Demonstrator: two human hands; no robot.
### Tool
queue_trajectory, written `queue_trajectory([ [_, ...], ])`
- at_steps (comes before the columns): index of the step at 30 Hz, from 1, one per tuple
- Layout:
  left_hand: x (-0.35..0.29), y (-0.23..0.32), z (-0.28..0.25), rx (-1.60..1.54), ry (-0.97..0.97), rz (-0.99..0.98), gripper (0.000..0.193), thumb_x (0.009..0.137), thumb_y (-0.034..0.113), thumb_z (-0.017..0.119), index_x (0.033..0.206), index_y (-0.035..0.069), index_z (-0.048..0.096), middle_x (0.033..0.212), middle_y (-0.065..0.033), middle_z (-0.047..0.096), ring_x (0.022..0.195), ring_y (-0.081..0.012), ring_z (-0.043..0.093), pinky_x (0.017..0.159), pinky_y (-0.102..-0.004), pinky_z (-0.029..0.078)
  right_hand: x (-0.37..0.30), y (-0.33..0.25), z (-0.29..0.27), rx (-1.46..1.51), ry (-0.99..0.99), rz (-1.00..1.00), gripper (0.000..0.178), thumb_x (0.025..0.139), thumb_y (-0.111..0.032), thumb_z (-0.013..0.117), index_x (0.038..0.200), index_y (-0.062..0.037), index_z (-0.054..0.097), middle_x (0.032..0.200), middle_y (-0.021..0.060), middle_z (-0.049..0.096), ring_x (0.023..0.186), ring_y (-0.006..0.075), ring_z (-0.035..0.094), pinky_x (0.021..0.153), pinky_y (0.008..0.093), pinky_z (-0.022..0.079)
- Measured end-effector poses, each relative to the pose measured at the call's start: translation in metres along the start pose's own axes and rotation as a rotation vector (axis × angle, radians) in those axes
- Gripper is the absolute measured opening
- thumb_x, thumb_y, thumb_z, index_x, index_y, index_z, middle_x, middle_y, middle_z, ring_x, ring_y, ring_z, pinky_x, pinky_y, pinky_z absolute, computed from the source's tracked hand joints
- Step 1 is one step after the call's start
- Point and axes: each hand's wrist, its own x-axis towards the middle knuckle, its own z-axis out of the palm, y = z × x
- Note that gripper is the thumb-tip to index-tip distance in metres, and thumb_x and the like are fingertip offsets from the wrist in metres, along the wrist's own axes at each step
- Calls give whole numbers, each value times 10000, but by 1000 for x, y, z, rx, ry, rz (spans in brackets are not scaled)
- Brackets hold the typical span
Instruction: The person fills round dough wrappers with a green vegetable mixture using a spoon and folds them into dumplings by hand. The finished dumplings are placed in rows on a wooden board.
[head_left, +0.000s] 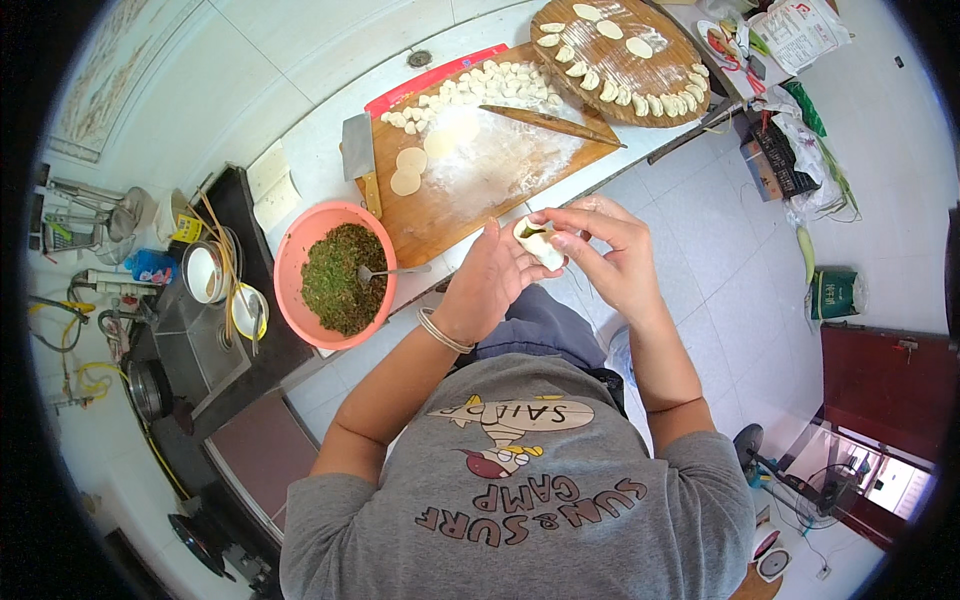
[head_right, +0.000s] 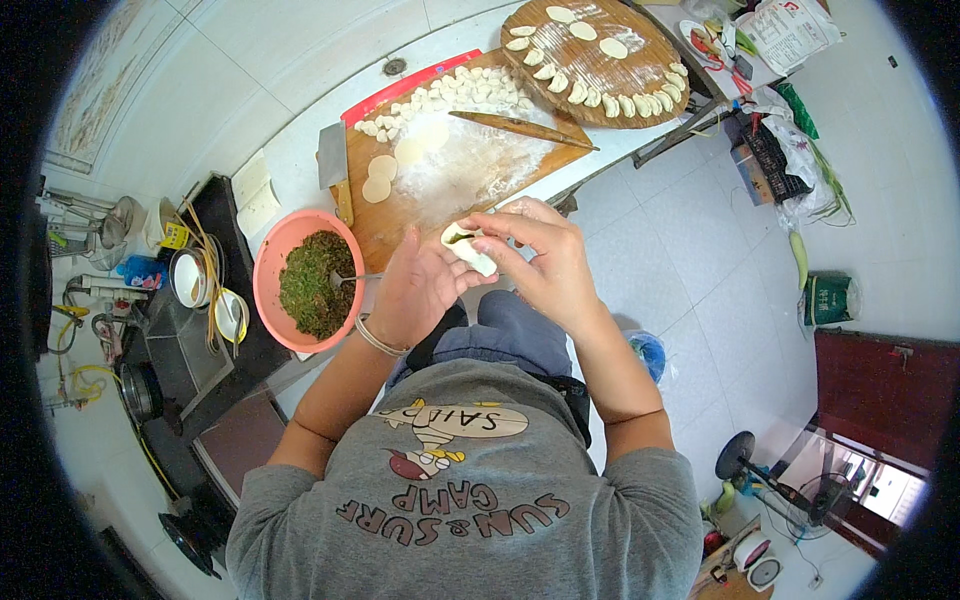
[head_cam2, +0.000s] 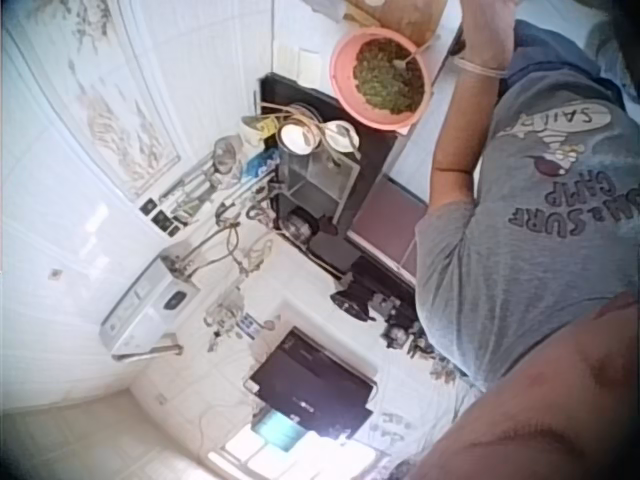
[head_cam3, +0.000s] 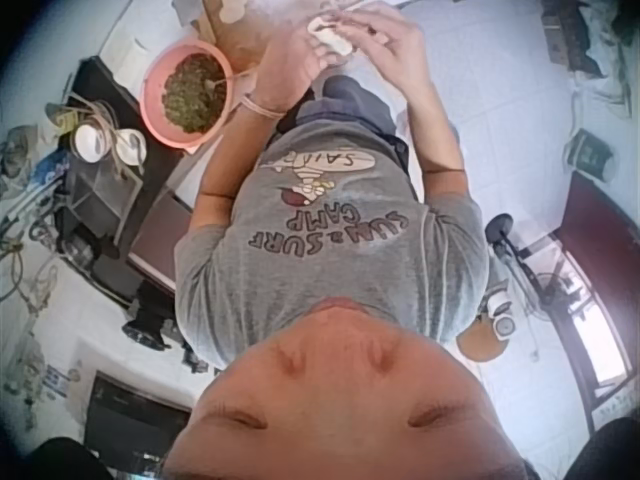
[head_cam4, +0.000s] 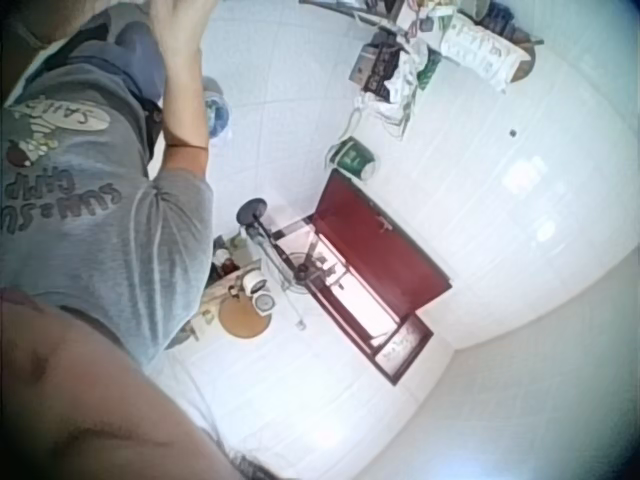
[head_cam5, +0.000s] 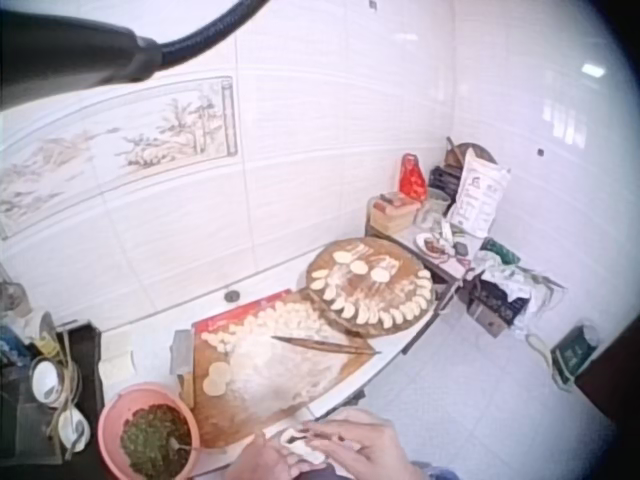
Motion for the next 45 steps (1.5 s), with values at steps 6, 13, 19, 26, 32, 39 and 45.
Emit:
queue_trajectory([
  [6,-1,-3,1,97,15,12,716,959,552,191,1361,-27,313,1313,-153,449,1228,-241,433,1019,-419,349,2,6,1,-113,-44,-47,155,717,-70,731,865,-38,700,738,49,619,671,153,547,599,274,436],
  [13,-3,0,1,156,12,28,696,973,516,168,1378,-38,285,1332,-151,433,1243,-234,421,1024,-415,343,3,2,5,-242,-28,-150,142,705,-66,722,835,-35,675,716,60,600,655,212,555,603,311,447],
  [19,-4,0,-1,167,22,12,712,972,522,155,1387,-44,275,1359,-144,415,1250,-225,415,1020,-408,340,7,3,10,-354,0,-330,69,737,-59,692,777,-27,646,771,83,610,706,248,562,635,341,464],
  [26,-5,2,-8,164,-6,5,711,965,541,146,1376,-16,308,1363,-124,422,1241,-221,425,1006,-405,352,12,8,7,-170,-80,-224,185,764,-55,674,941,-3,678,802,91,619,747,246,573,674,328,462],
  [32,-5,4,-5,127,1,-2,726,958,561,145,1357,-15,332,1313,-128,469,1212,-223,453,999,-403,359,23,6,3,-97,-220,-141,175,761,-64,683,927,-11,692,813,83,615,770,230,572,691,317,458],
  [39,-7,6,-8,114,-28,-21,735,958,562,148,1337,-36,346,1271,-137,496,1177,-223,479,999,-397,361,28,11,1,-185,-263,-338,158,739,-74,700,892,-38,704,788,57,606,747,201,558,659,300,449],
  [45,-7,8,-9,124,-33,-39,747,952,575,151,1331,-35,355,1267,-141,500,1171,-224,482,1006,-396,352,31,14,2,-201,-281,-356,122,733,-56,691,849,-29,667,775,74,576,733,248,556,648,332,453],
])
